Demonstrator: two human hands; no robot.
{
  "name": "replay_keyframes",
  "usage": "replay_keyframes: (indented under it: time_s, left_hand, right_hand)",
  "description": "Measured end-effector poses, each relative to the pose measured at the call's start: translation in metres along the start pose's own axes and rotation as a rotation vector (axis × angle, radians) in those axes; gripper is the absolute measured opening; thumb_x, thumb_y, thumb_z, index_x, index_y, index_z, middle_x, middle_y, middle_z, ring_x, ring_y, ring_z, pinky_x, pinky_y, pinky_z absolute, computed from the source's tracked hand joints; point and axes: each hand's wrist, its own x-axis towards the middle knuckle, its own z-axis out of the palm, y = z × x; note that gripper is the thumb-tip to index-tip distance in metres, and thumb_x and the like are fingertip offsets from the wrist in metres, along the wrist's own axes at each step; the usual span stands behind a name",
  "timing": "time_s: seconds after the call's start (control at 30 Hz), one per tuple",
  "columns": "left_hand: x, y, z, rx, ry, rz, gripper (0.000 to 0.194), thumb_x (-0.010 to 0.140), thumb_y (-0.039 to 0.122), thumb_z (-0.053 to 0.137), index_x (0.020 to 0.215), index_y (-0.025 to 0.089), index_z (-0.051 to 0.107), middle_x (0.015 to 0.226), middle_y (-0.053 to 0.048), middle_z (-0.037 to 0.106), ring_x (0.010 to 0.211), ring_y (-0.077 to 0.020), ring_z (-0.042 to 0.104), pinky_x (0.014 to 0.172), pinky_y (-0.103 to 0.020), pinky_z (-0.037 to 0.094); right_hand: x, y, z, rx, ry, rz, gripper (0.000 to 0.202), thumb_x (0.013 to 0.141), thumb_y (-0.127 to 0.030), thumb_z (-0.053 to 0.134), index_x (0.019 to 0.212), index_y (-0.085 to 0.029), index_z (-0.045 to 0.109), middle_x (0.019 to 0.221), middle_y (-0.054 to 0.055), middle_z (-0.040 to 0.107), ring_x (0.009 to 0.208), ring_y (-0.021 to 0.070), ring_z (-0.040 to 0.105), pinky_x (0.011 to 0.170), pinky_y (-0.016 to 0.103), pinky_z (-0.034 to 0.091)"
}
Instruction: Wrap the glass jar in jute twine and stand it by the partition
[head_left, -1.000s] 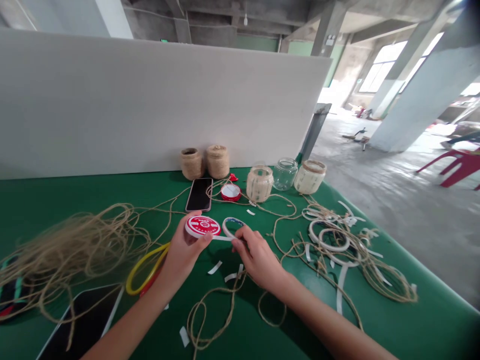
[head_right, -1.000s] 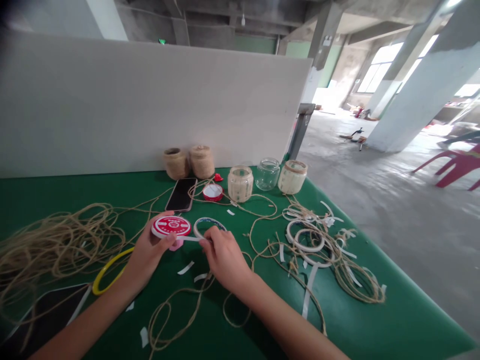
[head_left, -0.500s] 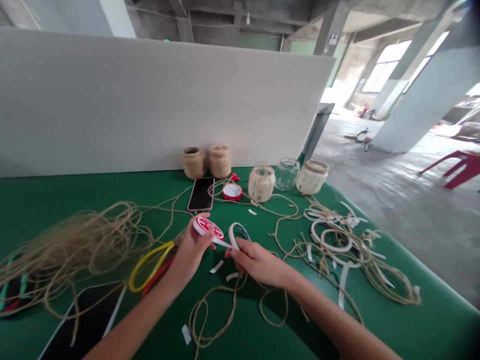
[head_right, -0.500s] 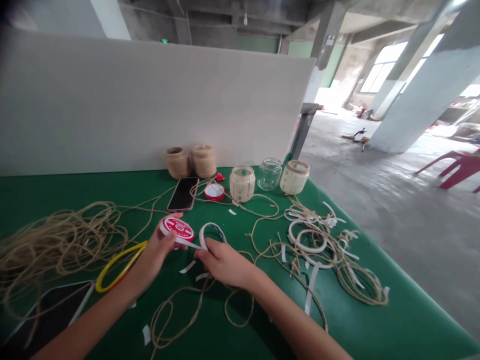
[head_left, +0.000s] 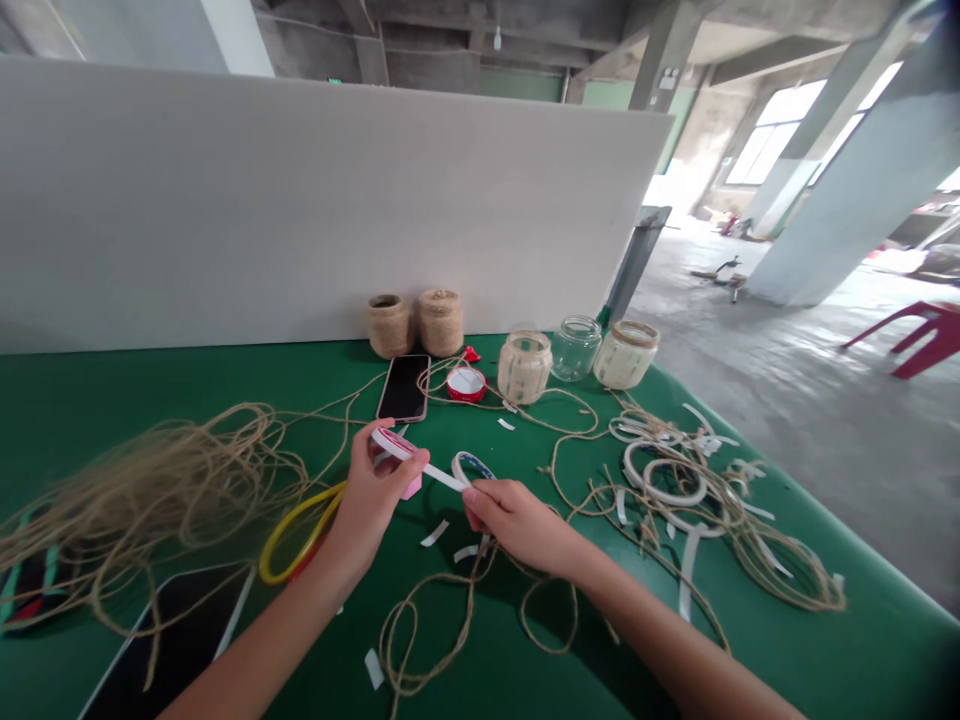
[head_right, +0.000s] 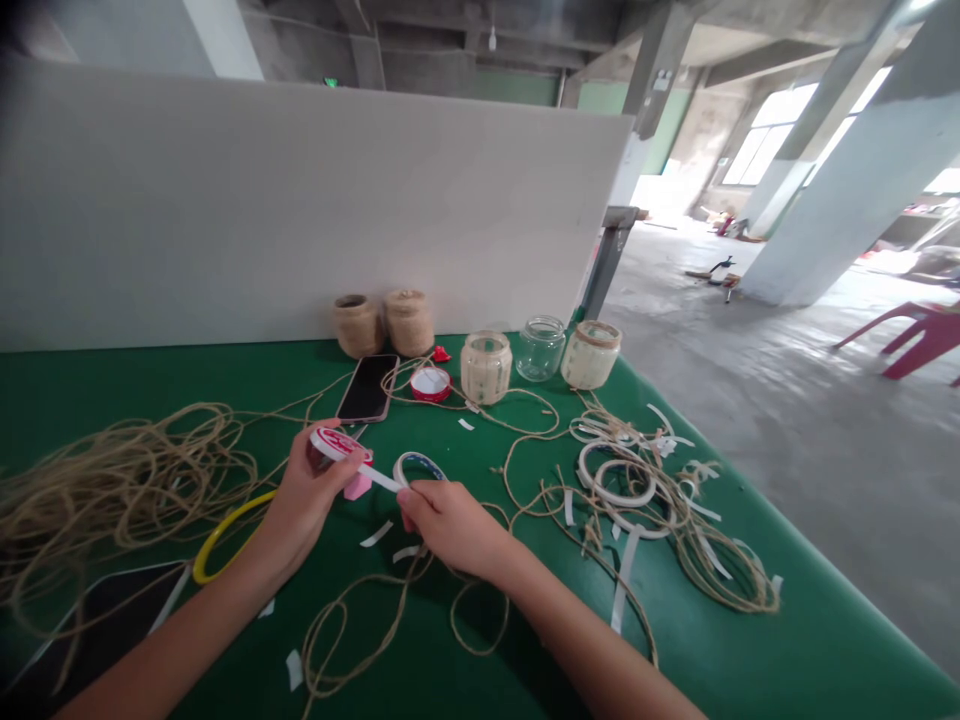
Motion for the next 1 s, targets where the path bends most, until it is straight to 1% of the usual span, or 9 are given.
replay_keyframes:
  time_s: [0.07,0.17,0.23,0.37,0.53,0.67,0.83,0.93,1.0]
  left_hand:
    - [0.0,0.001,0.0,-0.002,0.009,0.003,0.057,0.065,0.029,0.07,0.114,0.025,0.042,0.091,-0.001,0.057,0.082,-0.0164,0.061,0.065,-0.025,0.048]
    - [-0.002,0.003,0.001,-0.036,0.037,0.001,0.057,0.064,0.027,0.071,0.113,0.026,0.043,0.101,-0.003,0.057,0.085,-0.0163,0.061,0.067,-0.026,0.048]
    - [-0.002,0.004,0.002,-0.072,0.029,-0.011,0.058,0.063,0.027,0.071,0.114,0.026,0.043,0.106,-0.004,0.058,0.088,-0.0166,0.061,0.07,-0.027,0.048]
    - [-0.004,0.006,0.002,-0.143,-0.023,-0.04,0.06,0.064,0.027,0.071,0.117,0.027,0.042,0.106,-0.005,0.062,0.088,-0.0167,0.062,0.072,-0.027,0.048]
    - [-0.006,0.012,0.005,-0.21,-0.06,-0.055,0.063,0.067,0.029,0.07,0.122,0.026,0.04,0.104,-0.006,0.063,0.082,-0.0173,0.063,0.065,-0.025,0.047]
    - [-0.009,0.017,0.008,-0.226,-0.097,-0.106,0.064,0.067,0.032,0.07,0.124,0.025,0.04,0.103,-0.008,0.064,0.082,-0.0191,0.063,0.061,-0.025,0.047]
    - [-0.012,0.017,0.005,-0.22,-0.144,-0.147,0.056,0.072,0.032,0.067,0.122,0.025,0.042,0.11,-0.008,0.062,0.093,-0.0212,0.062,0.068,-0.026,0.047]
    - [-0.014,0.015,0.004,-0.273,-0.171,-0.142,0.056,0.073,0.029,0.066,0.123,0.024,0.042,0.11,-0.008,0.062,0.093,-0.0213,0.063,0.069,-0.025,0.047]
    - [-0.015,0.015,0.005,-0.317,-0.184,-0.136,0.056,0.073,0.029,0.066,0.123,0.023,0.042,0.108,-0.008,0.063,0.092,-0.0212,0.063,0.073,-0.027,0.047]
  right_hand:
    - [0.0,-0.001,-0.001,-0.005,0.006,-0.006,0.04,0.093,-0.037,0.03,0.065,-0.017,0.05,0.057,-0.004,0.044,0.055,0.0084,0.043,0.054,0.02,0.034]
    - [0.001,-0.001,-0.001,-0.004,0.006,-0.005,0.041,0.093,-0.037,0.03,0.064,-0.017,0.051,0.056,-0.004,0.044,0.053,0.0083,0.042,0.053,0.02,0.033]
    - [0.001,-0.001,-0.001,-0.006,0.009,-0.003,0.041,0.092,-0.037,0.03,0.063,-0.017,0.051,0.056,-0.004,0.044,0.053,0.0082,0.042,0.053,0.02,0.033]
    - [0.002,-0.001,-0.001,-0.02,0.031,-0.014,0.041,0.092,-0.038,0.031,0.064,-0.017,0.051,0.056,-0.004,0.044,0.054,0.0087,0.043,0.054,0.02,0.034]
    - [0.002,-0.001,-0.002,-0.052,0.07,-0.023,0.039,0.093,-0.037,0.03,0.067,-0.018,0.052,0.06,-0.003,0.049,0.057,0.0094,0.046,0.057,0.02,0.034]
    - [0.002,0.0,-0.002,-0.091,0.114,-0.038,0.038,0.093,-0.037,0.031,0.067,-0.018,0.053,0.063,-0.002,0.054,0.06,0.0102,0.049,0.058,0.021,0.034]
    - [0.002,0.001,-0.004,-0.124,0.125,-0.035,0.037,0.093,-0.036,0.032,0.068,-0.019,0.054,0.064,-0.002,0.055,0.06,0.0104,0.05,0.057,0.021,0.034]
    - [0.002,0.001,-0.006,-0.127,0.109,-0.036,0.036,0.092,-0.036,0.032,0.069,-0.019,0.054,0.063,-0.002,0.054,0.061,0.0102,0.049,0.057,0.02,0.033]
    - [0.002,0.001,-0.007,-0.123,0.098,-0.029,0.036,0.092,-0.036,0.033,0.069,-0.018,0.055,0.062,-0.002,0.053,0.059,0.0099,0.049,0.056,0.02,0.033]
